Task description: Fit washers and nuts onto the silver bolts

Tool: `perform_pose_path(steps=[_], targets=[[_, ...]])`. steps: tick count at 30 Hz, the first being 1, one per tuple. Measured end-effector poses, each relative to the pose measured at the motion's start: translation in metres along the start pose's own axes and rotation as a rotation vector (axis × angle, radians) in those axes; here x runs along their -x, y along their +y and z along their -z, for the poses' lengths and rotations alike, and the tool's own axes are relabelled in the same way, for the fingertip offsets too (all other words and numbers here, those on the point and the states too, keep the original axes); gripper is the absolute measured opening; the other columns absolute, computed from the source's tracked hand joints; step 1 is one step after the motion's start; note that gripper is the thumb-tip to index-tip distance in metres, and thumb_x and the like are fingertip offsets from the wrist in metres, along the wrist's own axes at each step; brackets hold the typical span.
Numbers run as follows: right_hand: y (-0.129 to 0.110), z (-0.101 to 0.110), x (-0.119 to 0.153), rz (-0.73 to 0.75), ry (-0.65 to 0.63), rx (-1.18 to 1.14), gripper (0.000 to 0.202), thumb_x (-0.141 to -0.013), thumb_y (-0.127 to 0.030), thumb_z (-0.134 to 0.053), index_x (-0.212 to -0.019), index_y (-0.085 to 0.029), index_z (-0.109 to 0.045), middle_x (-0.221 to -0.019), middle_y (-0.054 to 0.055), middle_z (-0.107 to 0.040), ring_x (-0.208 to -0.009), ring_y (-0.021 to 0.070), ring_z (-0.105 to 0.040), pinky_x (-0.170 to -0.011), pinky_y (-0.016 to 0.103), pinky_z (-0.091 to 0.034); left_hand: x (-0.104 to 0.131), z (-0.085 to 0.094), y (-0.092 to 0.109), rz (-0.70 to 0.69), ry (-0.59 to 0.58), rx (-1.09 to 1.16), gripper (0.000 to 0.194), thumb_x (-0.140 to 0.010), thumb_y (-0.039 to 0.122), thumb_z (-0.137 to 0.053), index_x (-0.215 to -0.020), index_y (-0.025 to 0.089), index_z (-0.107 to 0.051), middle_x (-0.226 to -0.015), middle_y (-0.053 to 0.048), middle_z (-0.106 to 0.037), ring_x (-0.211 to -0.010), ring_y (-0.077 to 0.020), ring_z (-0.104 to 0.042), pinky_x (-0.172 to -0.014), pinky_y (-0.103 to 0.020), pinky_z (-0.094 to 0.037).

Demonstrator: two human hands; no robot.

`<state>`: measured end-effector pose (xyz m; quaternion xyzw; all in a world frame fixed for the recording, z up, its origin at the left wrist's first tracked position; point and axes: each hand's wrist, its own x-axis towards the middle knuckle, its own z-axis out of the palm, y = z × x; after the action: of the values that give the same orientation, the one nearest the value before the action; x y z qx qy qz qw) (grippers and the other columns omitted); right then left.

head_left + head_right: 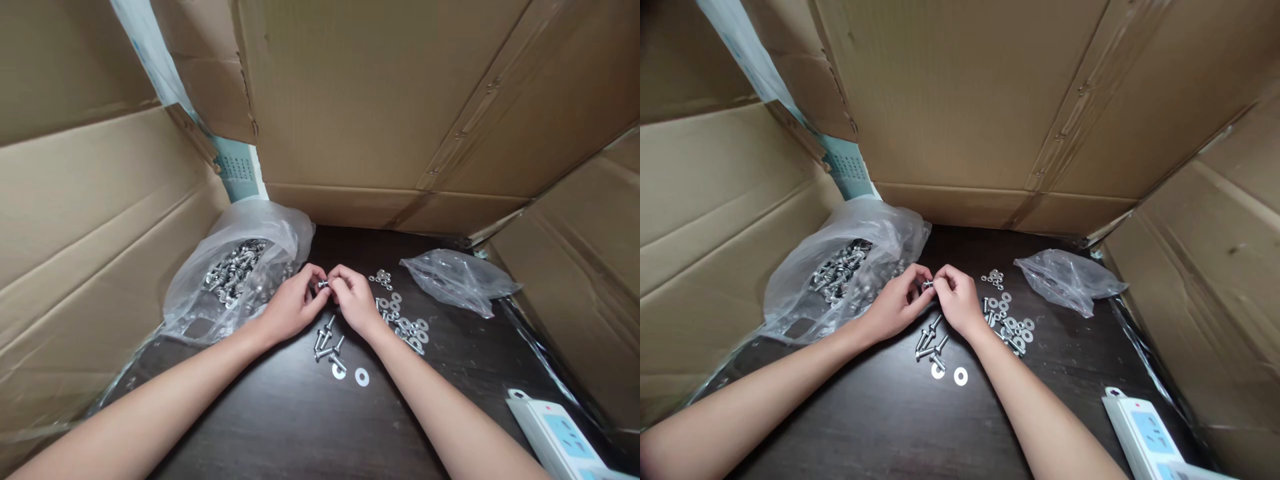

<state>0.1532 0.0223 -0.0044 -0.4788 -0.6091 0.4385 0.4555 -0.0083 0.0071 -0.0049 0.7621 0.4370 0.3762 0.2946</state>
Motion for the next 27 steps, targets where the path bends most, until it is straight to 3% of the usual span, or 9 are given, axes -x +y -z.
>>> perform_pose_path(steps=[18,20,24,27], targets=[[0.0008,0.0007,-0.0009,-0.001,0.015,-0.006,0.014,-0.079,-0.034,-0.052,-0.070,-0.023,-0.054,-0.056,-0.005,-0.046,-0.055,0.0143,-0.043,-0.054,0.027,-0.033,-0.0014,0.0005,0.0020,0.002,0.085,0.013,0.013,-0.094,0.023,-0.059,-0.105,0.018,-0.060,-0.081,0.001,-0.065,-0.061,-0.0111,-0.058,-0.060,-0.024,-0.046],[0.0006,0.0006,-0.0012,0.005,0.021,0.001,0.021,-0.082,-0.037,-0.053,-0.066,-0.023,-0.053,-0.054,-0.005,-0.044,-0.054,0.0140,-0.041,-0.054,0.028,-0.032,-0.0013,0.0005,0.0016,-0.005,0.093,0.010,0.013,-0.094,0.024,-0.059,-0.105,0.018,-0.060,-0.080,0.000,-0.065,-0.062,-0.0119,-0.059,-0.060,-0.024,-0.046],[0.0032,0.0002,-0.0009,0.003,0.040,0.044,0.055,-0.094,-0.056,-0.047,-0.051,-0.023,-0.039,-0.049,-0.004,-0.036,-0.050,0.0120,-0.035,-0.052,0.029,-0.028,-0.0003,0.0003,0.0006,-0.006,0.089,0.013,0.011,-0.093,0.026,-0.061,-0.100,0.018,-0.058,-0.076,0.002,-0.063,-0.061,-0.0117,-0.058,-0.059,-0.023,-0.045],[0.0074,0.0007,-0.0007,-0.012,0.048,-0.004,0.062,-0.097,-0.065,-0.041,-0.052,-0.022,-0.043,-0.048,-0.004,-0.037,-0.047,0.0119,-0.038,-0.051,0.029,-0.030,0.0000,0.0004,0.0006,-0.001,0.084,0.021,0.010,-0.092,0.024,-0.062,-0.098,0.019,-0.056,-0.073,0.003,-0.061,-0.059,-0.0109,-0.056,-0.058,-0.023,-0.044]])
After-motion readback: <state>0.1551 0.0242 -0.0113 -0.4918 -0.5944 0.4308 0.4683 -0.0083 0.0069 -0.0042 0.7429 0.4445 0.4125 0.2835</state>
